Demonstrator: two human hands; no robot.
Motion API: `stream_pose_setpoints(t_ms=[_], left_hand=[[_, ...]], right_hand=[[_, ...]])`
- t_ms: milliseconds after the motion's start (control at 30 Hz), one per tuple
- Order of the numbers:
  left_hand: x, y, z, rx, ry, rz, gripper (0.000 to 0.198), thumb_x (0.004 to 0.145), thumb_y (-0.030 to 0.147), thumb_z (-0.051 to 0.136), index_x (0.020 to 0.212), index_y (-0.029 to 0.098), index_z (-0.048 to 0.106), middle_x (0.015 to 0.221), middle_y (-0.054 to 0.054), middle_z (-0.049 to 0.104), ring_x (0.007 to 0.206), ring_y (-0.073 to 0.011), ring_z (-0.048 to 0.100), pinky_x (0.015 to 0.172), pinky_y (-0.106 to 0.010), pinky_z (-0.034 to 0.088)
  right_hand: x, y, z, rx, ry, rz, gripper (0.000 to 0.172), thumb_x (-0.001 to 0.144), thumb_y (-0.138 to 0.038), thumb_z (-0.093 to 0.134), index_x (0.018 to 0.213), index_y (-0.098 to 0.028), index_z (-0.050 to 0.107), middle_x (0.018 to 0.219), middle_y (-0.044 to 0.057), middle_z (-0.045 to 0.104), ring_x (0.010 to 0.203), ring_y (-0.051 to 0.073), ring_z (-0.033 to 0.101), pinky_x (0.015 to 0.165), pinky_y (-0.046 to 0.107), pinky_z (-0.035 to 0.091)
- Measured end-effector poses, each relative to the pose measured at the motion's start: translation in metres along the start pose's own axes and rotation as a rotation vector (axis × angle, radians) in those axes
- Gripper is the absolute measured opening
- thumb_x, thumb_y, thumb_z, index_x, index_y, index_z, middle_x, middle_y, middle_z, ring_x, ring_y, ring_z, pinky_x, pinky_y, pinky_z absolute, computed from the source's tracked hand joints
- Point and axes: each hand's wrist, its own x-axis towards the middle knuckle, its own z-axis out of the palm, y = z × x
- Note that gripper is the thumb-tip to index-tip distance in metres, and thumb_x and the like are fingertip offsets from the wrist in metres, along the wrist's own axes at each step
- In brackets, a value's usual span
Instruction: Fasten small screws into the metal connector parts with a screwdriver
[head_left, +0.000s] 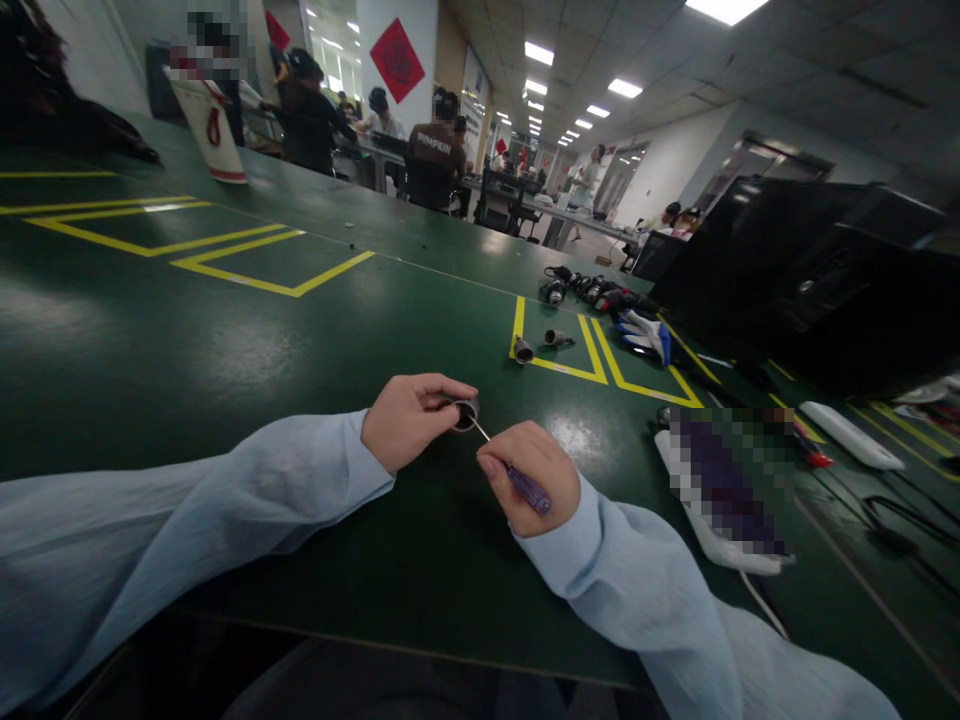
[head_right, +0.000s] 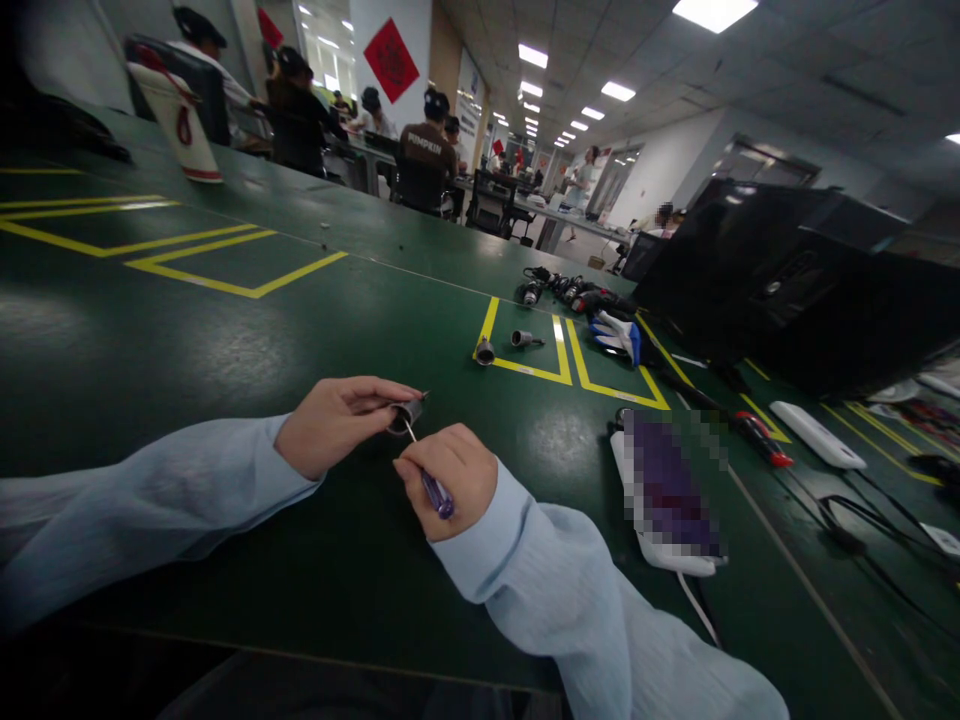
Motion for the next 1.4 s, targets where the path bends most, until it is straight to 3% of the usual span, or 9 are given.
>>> stream_pose_setpoints(t_ms=[800, 1400], left_hand=[[-0.0021, 0.0023, -0.0006, 0.027, -0.033, -0.002, 0.025, 0.063, 0.016, 0.061, 0.086, 0.008, 0.066, 0.090, -0.010, 0.071, 0.078, -0.0204, 0.068, 0.069, -0.031, 0.057], [-0.0026, -0.0029, -0.0014, 0.052, -0.056, 0.057, 0.024, 0.064, 0.017, 0.060, 0.086, 0.010, 0.066, 0.085, -0.008, 0.071, 0.079, -0.0206, 0.067, 0.072, -0.032, 0.056]], right_hand=[[-0.0018, -0.0024, -0.0007, -0.033, -0.017, 0.011, 0.010, 0.081, -0.010, 0.048, 0.078, -0.014, 0.057, 0.068, 0.008, 0.064, 0.062, 0.015, 0.055, 0.061, 0.029, 0.047], [-0.0023, -0.0067, -0.0035, -0.026, -0.016, 0.041, 0.011, 0.082, -0.012, 0.047, 0.078, -0.017, 0.056, 0.065, 0.005, 0.063, 0.060, 0.015, 0.055, 0.059, 0.029, 0.047]])
